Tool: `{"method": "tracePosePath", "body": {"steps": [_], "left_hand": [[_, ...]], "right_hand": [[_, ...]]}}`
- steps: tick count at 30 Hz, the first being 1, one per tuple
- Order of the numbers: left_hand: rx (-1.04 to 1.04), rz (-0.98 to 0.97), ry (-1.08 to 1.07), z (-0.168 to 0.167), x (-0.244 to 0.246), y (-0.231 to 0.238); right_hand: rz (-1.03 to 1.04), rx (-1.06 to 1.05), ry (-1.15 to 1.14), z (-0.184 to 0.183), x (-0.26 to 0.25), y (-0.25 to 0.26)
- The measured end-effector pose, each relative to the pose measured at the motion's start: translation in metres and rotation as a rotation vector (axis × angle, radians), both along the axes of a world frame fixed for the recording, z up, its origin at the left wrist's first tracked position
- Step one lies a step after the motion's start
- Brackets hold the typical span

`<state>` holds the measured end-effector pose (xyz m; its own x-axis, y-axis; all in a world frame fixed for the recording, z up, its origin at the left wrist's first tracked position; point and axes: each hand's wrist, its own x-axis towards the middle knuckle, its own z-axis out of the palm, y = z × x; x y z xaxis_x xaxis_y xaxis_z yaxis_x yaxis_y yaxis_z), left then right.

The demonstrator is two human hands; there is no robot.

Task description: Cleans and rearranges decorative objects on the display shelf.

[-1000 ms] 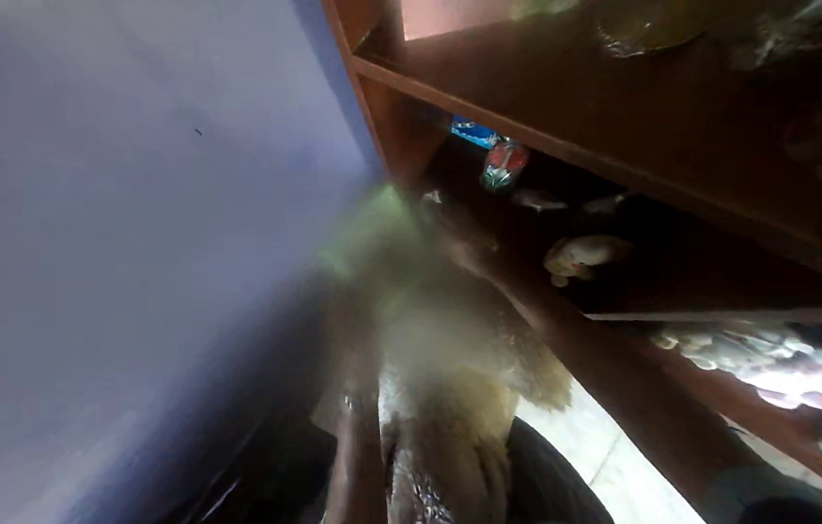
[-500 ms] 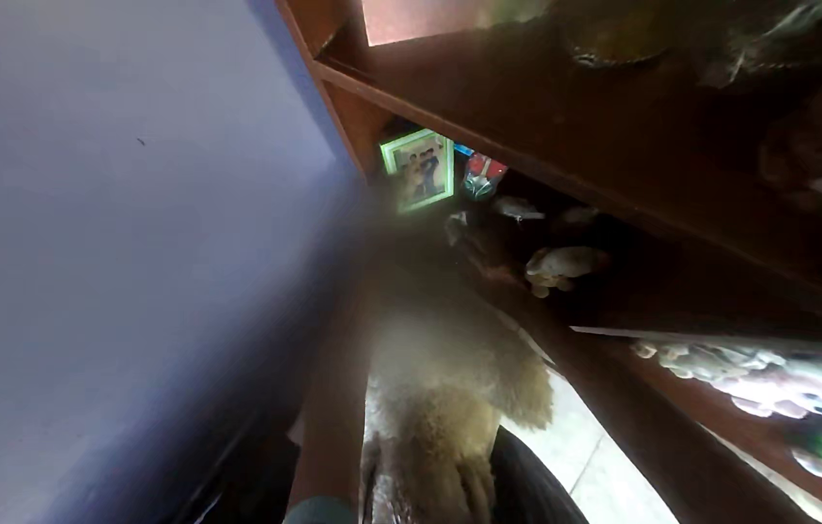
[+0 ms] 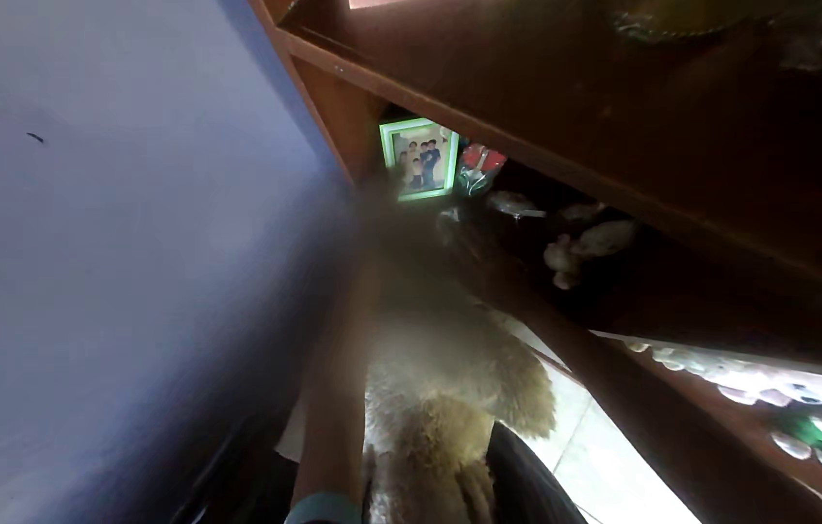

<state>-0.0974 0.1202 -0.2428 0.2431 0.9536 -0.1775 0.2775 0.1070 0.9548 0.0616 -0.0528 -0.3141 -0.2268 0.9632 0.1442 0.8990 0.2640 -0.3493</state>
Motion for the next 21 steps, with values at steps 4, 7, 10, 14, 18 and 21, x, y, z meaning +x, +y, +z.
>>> {"method": "tracePosePath", "body": {"steps": [4,7,10,14,18,21], "left_hand": [[-0.019,0.012,0.15,-0.001,-0.013,-0.012],[0.124,0.095,0.201,-0.006,-0.03,-0.051],[0.417,0.02,0.128,-0.006,-0.034,-0.095],[0.793,-0.102,0.007,-0.031,-0.012,-0.093],[0.632,-0.193,0.509,-0.008,0.051,-0.055],[0.504,-0.325,0.535,-0.005,0.078,-0.044]], "right_hand": [[-0.003,0.049,0.035,-0.013,0.0,0.002],[-0.022,0.078,0.022,-0.013,0.0,0.001],[-0.027,0.06,0.007,-0.019,0.003,0.001],[-0.036,0.037,0.045,-0.014,0.002,0.0],[-0.025,-0.008,0.055,0.007,0.0,-0.003],[-0.022,0.005,-0.01,0.006,0.001,-0.003]]}}
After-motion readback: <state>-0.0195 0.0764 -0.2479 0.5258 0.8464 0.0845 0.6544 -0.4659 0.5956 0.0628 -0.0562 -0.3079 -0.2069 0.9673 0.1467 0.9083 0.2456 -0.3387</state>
